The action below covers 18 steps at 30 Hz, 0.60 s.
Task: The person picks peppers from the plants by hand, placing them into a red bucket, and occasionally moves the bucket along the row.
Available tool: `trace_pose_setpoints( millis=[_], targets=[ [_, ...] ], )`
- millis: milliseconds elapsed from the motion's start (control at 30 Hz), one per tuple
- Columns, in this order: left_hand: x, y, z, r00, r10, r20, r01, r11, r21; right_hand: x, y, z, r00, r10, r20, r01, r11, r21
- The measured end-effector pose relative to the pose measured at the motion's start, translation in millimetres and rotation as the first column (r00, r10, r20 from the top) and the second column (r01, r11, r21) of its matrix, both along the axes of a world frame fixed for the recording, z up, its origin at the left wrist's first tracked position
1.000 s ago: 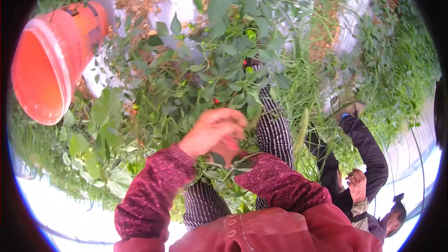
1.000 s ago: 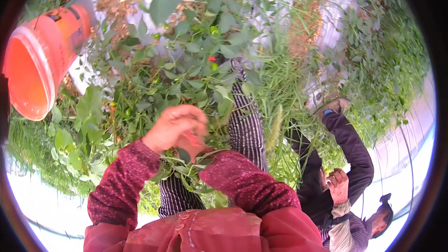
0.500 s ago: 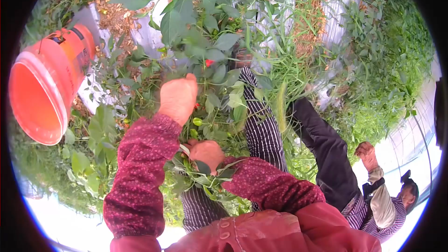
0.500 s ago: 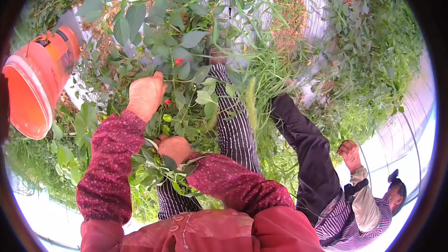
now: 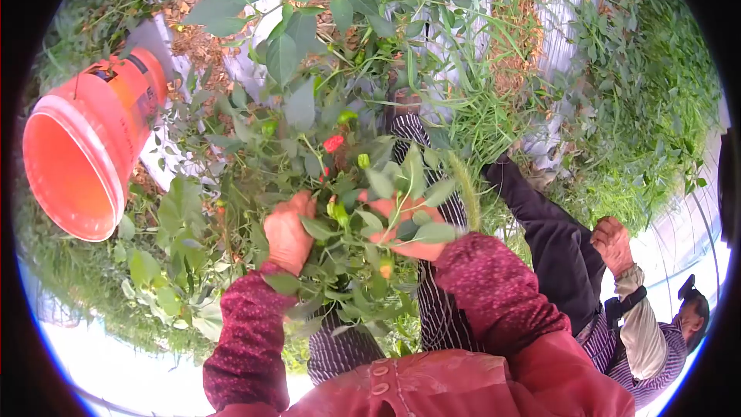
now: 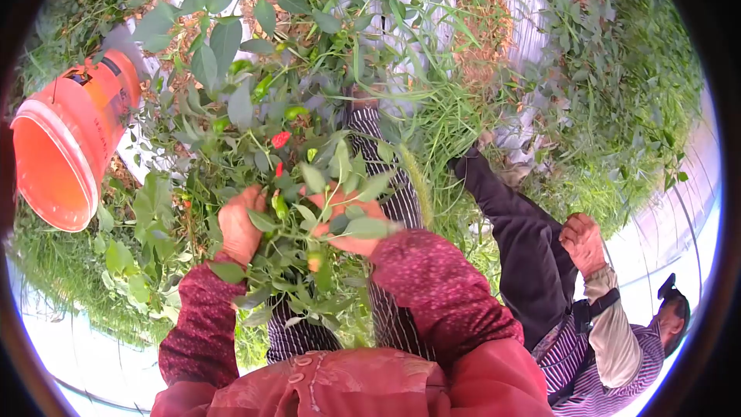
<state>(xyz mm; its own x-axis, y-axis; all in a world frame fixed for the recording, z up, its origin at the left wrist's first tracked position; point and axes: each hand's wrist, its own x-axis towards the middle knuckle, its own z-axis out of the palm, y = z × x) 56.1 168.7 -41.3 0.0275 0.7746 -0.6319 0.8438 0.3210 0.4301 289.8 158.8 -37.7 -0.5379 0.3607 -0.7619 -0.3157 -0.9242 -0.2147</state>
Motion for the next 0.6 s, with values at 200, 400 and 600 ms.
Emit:
trace_pose_setpoints(
  millis=[200,400,600],
  targets=[
    [1.7,-43.3,3.4,0.999,0.036,-0.030,-0.034,0.998,0.061,28.0,90.7,9.5,0.536,0.426,0.729,-0.755,0.628,0.188],
    [2.9,-47.5,3.5,1.000,0.026,0.015,-0.027,0.991,0.133,-9.0,123.7,-24.7,0.301,0.298,0.906,-0.921,0.339,0.194],
    [1.8,-52.7,1.9,1.000,0.011,0.005,-0.011,0.994,0.113,-53.2,119.2,-57.4,0.183,0.416,0.891,-0.982,0.127,0.142]
  ],
)
